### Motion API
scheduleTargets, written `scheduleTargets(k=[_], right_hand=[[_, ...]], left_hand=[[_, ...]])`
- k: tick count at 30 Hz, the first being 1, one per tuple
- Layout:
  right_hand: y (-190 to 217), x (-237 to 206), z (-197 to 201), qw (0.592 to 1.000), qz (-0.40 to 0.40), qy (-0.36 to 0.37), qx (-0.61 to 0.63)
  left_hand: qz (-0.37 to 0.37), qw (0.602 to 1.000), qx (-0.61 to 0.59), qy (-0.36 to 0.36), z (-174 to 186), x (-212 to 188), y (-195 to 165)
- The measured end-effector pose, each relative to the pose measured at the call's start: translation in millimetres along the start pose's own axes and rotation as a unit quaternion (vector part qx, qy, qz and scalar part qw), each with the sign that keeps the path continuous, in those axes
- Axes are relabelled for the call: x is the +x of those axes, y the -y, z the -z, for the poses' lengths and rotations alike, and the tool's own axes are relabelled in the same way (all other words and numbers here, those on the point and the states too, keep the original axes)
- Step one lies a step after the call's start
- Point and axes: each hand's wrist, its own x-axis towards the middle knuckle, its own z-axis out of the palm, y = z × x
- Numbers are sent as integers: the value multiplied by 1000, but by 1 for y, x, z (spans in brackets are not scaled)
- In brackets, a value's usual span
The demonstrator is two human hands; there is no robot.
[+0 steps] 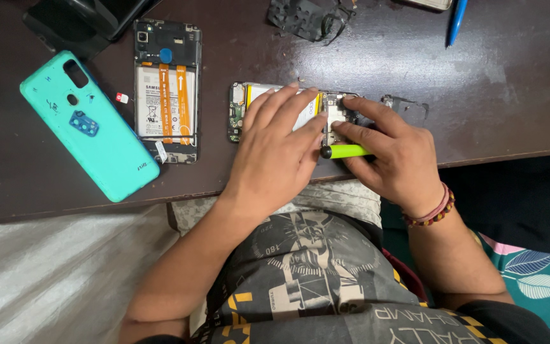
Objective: The person repairs a disassembled smartphone on a desk, using a green-handled pry tool and screwdriver to work around the battery and internal components. They pry at the battery, lift and reposition the phone, and continue prying at the internals before setting it back down.
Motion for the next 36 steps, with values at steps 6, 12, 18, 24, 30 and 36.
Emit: scheduleTargets(k=[6,12,18,24,30,36], right_hand=[[0,-1,0,1000,-1,-3,-5],[-4,-5,-3,1000,8,-15,-11],[-5,-14,-5,998,22,-60,17],[-3,-12,-5,998,48,-41,-12],[-1,-9,-7,997,43,-53,-20],[5,-6,-11,997,29,-57,-30]], left_hand=[[-19,1000,-7,6,1,-5,3],[-20,1000,-14,7,3,-6,3],[-24,1000,-8,6,2,-6,2],[-23,1000,-3,4,2,-7,3],[-19,1000,2,12,1,-7,2],[-21,1000,-3,17,2,-7,3]])
